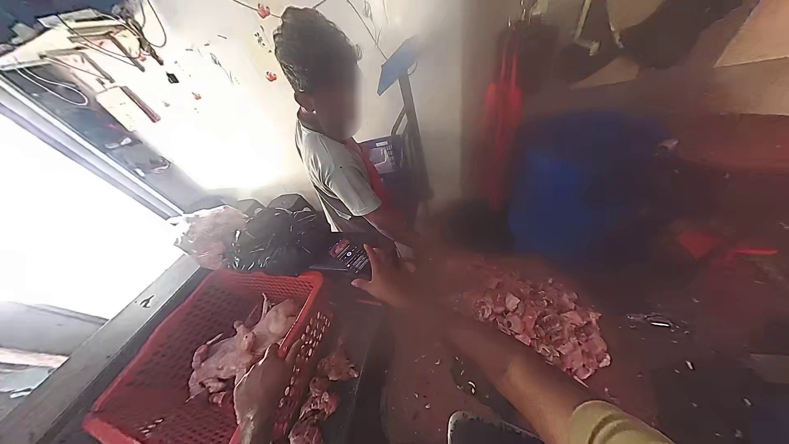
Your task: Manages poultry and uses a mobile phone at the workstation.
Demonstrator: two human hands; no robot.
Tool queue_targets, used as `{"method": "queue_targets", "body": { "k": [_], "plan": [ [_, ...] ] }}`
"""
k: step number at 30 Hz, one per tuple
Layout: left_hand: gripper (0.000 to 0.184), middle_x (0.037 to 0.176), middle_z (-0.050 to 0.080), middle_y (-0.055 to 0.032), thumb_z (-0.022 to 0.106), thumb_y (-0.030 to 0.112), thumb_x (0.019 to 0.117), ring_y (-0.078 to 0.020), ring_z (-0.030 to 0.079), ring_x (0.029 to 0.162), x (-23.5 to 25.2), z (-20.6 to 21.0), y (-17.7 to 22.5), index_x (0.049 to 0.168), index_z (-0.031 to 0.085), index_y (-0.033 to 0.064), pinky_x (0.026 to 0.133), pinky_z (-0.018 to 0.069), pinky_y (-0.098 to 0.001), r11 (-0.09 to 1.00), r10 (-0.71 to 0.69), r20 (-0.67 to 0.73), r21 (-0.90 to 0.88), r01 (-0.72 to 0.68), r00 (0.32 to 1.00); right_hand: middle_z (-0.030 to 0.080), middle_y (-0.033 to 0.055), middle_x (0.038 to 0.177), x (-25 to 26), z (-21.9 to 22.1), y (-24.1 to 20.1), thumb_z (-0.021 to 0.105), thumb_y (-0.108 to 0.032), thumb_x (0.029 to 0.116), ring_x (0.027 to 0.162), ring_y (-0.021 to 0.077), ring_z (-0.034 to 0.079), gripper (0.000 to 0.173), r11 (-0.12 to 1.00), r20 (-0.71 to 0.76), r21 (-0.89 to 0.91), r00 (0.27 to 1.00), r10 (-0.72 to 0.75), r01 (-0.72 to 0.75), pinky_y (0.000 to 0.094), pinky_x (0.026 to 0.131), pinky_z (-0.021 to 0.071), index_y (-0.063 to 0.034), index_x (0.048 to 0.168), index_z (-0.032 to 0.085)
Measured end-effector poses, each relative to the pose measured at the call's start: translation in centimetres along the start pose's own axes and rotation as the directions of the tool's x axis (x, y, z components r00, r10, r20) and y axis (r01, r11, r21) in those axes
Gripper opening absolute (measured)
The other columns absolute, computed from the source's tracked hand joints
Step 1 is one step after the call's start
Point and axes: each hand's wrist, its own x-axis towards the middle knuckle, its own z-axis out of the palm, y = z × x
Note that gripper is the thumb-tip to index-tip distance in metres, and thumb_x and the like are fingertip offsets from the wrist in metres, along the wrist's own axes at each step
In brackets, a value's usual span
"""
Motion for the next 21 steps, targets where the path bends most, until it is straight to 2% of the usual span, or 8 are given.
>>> {"method": "queue_targets", "body": {
  "k": [5, 11, 13, 14, 17, 19, 20, 21],
  "plan": [
    [0.079, 0.101, 0.074, -0.0218, 0.037, 0.08, 0.0938, -0.0424, 0.072, 0.099, 0.0, 0.5, -0.3, 0.122, 0.068, 0.0136, 0.083, 0.0547, -0.064, 0.999, -0.007, -0.01, 0.032, 0.007, 1.0, 0.053, 0.0167, 0.146, 0.7, 1.6, 0.1, 0.069, -0.055, 0.0892, 0.134, 0.0307, 0.053, 0.088, 0.999, -0.039, -0.029, 0.999, -0.029, 0.028, 0.0478, 0.108, 0.0487, -0.019, 0.161, 0.034],
    [0.081, 0.101, 0.075, -0.0216, 0.035, 0.082, 0.0931, -0.0436, 0.072, 0.098, 0.1, 0.6, -0.4, 0.124, 0.067, 0.0149, 0.081, 0.0551, -0.0649, 0.999, -0.002, 0.008, 0.034, 0.001, 1.0, 0.044, 0.016, 0.156, 0.0, 1.0, 0.7, 0.072, -0.055, 0.0888, 0.141, 0.0304, 0.048, 0.094, 0.999, 0.006, 0.018, 1.0, -0.027, 0.027, 0.0482, 0.112, 0.0459, -0.0194, 0.164, 0.027],
    [0.082, 0.102, 0.075, -0.0219, 0.034, 0.083, 0.0922, -0.0441, 0.072, 0.099, 0.4, 0.7, -0.5, 0.127, 0.067, 0.0162, 0.081, 0.055, -0.0655, 0.999, -0.009, 0.012, 0.031, 0.009, 1.0, 0.04, 0.016, 0.16, -2.7, 0.5, 1.1, 0.071, -0.051, 0.0909, 0.146, 0.0293, 0.041, 0.091, 0.994, -0.001, 0.088, 0.998, -0.067, 0.067, 0.0475, 0.119, 0.0381, -0.0163, 0.163, 0.028],
    [0.082, 0.103, 0.075, -0.0217, 0.034, 0.084, 0.0917, -0.0439, 0.072, 0.1, 0.4, 0.6, -0.5, 0.128, 0.067, 0.0174, 0.081, 0.0549, -0.0656, 0.999, -0.018, 0.017, 0.031, 0.017, 1.0, 0.041, 0.0158, 0.159, -4.9, 0.4, 1.6, 0.07, -0.048, 0.0926, 0.146, 0.0284, 0.042, 0.087, 0.987, 0.004, 0.125, 0.995, -0.097, 0.096, 0.0469, 0.119, 0.0385, -0.0141, 0.162, 0.03],
    [0.084, 0.105, 0.075, -0.0211, 0.033, 0.085, 0.0906, -0.0435, 0.072, 0.101, 0.3, 0.5, -0.5, 0.128, 0.067, 0.0184, 0.08, 0.055, -0.0655, 0.999, -0.025, 0.025, 0.031, 0.024, 0.999, 0.053, 0.0148, 0.15, -14.7, -1.0, 3.9, 0.065, -0.039, 0.0996, 0.134, 0.0261, 0.056, 0.071, 0.965, 0.202, 0.247, 0.969, -0.141, 0.089, 0.0466, 0.113, 0.0455, -0.0106, 0.158, 0.038],
    [0.084, 0.107, 0.074, -0.0221, 0.034, 0.084, 0.0914, -0.0446, 0.071, 0.103, 0.3, 0.4, -0.5, 0.129, 0.067, 0.0167, 0.083, 0.0538, -0.0665, 1.0, -0.018, 0.035, 0.011, 0.018, 0.999, 0.063, 0.0233, 0.134, -21.2, -6.7, 1.2, 0.06, -0.025, 0.1039, 0.12, 0.0327, 0.064, 0.054, 0.979, 0.419, 0.206, 0.905, -0.077, -0.012, 0.0467, 0.107, 0.0497, 0.0013, 0.15, 0.047],
    [0.082, 0.107, 0.074, -0.0219, 0.035, 0.084, 0.0917, -0.0444, 0.071, 0.104, 0.3, 0.4, -0.5, 0.128, 0.066, 0.017, 0.083, 0.0538, -0.0663, 1.0, -0.016, 0.041, 0.01, 0.015, 0.999, 0.059, 0.0265, 0.139, -22.8, -12.7, -4.1, 0.052, -0.017, 0.1076, 0.127, 0.0345, 0.06, 0.049, 0.992, 0.61, 0.051, 0.79, 0.06, -0.115, 0.0436, 0.112, 0.0442, 0.0064, 0.15, 0.044],
    [0.081, 0.108, 0.074, -0.0219, 0.036, 0.083, 0.0922, -0.0441, 0.07, 0.105, 0.3, 0.4, -0.5, 0.128, 0.066, 0.0169, 0.085, 0.0536, -0.0659, 1.0, -0.013, 0.051, 0.008, 0.012, 0.999, 0.051, 0.0245, 0.149, -22.5, -19.5, -11.9, 0.043, -0.009, 0.1102, 0.139, 0.0322, 0.05, 0.046, 0.943, 0.763, -0.194, 0.562, 0.318, -0.271, 0.0396, 0.118, 0.0346, 0.0054, 0.153, 0.039]
  ]
}}
